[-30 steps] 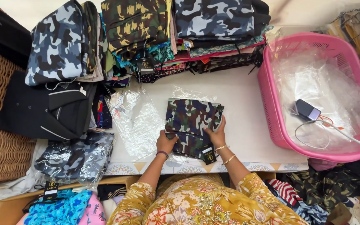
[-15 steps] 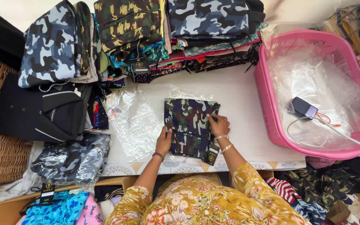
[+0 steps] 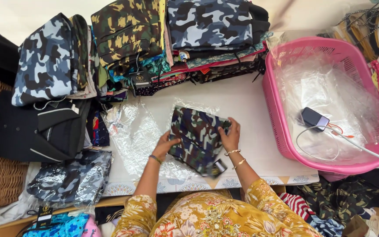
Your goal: The recorder folds different types of clothes and packs them into plastic bags for logistics shipment.
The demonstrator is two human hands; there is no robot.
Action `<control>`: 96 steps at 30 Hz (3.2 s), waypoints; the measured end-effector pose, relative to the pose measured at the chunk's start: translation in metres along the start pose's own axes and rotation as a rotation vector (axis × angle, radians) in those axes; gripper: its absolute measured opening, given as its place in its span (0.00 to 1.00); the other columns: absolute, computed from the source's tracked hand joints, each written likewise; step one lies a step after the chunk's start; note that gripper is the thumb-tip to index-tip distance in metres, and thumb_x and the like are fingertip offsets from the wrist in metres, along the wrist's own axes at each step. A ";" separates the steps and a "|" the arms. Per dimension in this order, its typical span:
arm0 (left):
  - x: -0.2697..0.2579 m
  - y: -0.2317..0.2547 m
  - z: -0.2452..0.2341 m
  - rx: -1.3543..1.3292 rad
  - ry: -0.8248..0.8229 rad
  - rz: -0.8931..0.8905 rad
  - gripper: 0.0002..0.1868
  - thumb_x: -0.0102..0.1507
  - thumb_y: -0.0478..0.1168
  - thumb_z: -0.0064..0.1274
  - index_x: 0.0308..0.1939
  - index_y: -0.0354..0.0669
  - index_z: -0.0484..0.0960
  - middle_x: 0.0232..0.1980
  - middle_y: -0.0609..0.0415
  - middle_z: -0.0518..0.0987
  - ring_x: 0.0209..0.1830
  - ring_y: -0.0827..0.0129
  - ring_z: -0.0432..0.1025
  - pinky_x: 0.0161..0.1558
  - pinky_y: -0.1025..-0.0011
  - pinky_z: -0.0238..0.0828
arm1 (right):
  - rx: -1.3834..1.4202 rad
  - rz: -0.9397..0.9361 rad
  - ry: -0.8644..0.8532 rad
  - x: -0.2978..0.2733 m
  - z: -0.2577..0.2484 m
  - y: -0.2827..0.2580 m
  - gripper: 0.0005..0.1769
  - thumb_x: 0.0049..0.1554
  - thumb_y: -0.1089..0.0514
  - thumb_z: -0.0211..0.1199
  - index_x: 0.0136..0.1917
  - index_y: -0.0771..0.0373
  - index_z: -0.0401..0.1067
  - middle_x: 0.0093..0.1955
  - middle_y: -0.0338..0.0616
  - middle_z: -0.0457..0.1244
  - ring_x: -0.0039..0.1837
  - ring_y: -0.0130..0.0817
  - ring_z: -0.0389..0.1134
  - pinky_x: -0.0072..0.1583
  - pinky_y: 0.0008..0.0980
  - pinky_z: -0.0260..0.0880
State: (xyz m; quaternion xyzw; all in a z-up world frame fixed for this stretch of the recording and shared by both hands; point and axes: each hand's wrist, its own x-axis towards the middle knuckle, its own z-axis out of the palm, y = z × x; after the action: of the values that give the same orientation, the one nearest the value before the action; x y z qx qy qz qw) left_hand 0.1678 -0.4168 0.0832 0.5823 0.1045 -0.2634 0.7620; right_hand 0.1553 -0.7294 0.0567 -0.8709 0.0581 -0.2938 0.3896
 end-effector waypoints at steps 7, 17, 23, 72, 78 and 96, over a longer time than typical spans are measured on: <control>-0.033 0.026 0.080 1.025 -0.146 0.320 0.40 0.58 0.41 0.63 0.75 0.49 0.66 0.56 0.39 0.81 0.55 0.55 0.77 0.58 0.64 0.73 | 0.961 1.090 -0.614 0.023 -0.034 -0.004 0.37 0.58 0.27 0.47 0.68 0.54 0.66 0.57 0.41 0.68 0.56 0.35 0.71 0.55 0.38 0.71; -0.080 -0.047 0.127 1.252 -0.161 0.677 0.43 0.63 0.52 0.60 0.77 0.42 0.61 0.61 0.40 0.72 0.58 0.45 0.71 0.59 0.56 0.69 | 0.705 1.025 -0.968 0.034 -0.056 0.045 0.22 0.55 0.45 0.65 0.57 0.60 0.76 0.52 0.42 0.72 0.53 0.33 0.72 0.58 0.34 0.73; -0.035 -0.057 0.082 0.985 0.050 0.402 0.52 0.56 0.57 0.66 0.76 0.41 0.57 0.66 0.38 0.72 0.63 0.46 0.71 0.61 0.57 0.68 | 0.296 0.322 -0.899 0.056 -0.042 0.016 0.19 0.54 0.53 0.74 0.55 0.66 0.79 0.61 0.50 0.65 0.59 0.38 0.66 0.60 0.37 0.69; -0.026 -0.066 0.080 0.945 0.107 0.377 0.49 0.57 0.47 0.69 0.73 0.34 0.57 0.69 0.31 0.61 0.68 0.35 0.59 0.66 0.50 0.59 | -0.340 0.358 -1.146 0.010 0.038 -0.110 0.62 0.40 0.11 0.54 0.70 0.58 0.73 0.78 0.73 0.47 0.77 0.72 0.51 0.75 0.53 0.55; -0.036 -0.091 0.073 -0.098 0.343 0.130 0.45 0.53 0.44 0.63 0.70 0.40 0.58 0.64 0.41 0.71 0.66 0.49 0.67 0.62 0.59 0.67 | -0.255 0.396 -1.062 0.002 0.031 -0.107 0.66 0.37 0.10 0.55 0.74 0.59 0.67 0.83 0.63 0.40 0.78 0.70 0.49 0.77 0.51 0.50; -0.056 -0.095 0.103 1.041 -0.573 0.333 0.39 0.64 0.51 0.56 0.72 0.31 0.62 0.74 0.25 0.58 0.77 0.34 0.54 0.76 0.53 0.55 | -0.368 0.176 -1.059 -0.004 0.010 -0.070 0.58 0.35 0.42 0.77 0.77 0.45 0.59 0.74 0.59 0.51 0.59 0.57 0.70 0.60 0.44 0.73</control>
State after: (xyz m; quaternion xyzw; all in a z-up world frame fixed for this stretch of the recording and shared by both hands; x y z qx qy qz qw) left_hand 0.0559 -0.5153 0.0616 0.7925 -0.3388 -0.3032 0.4064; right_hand 0.1485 -0.6731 0.0997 -0.9448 -0.0225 0.2318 0.2305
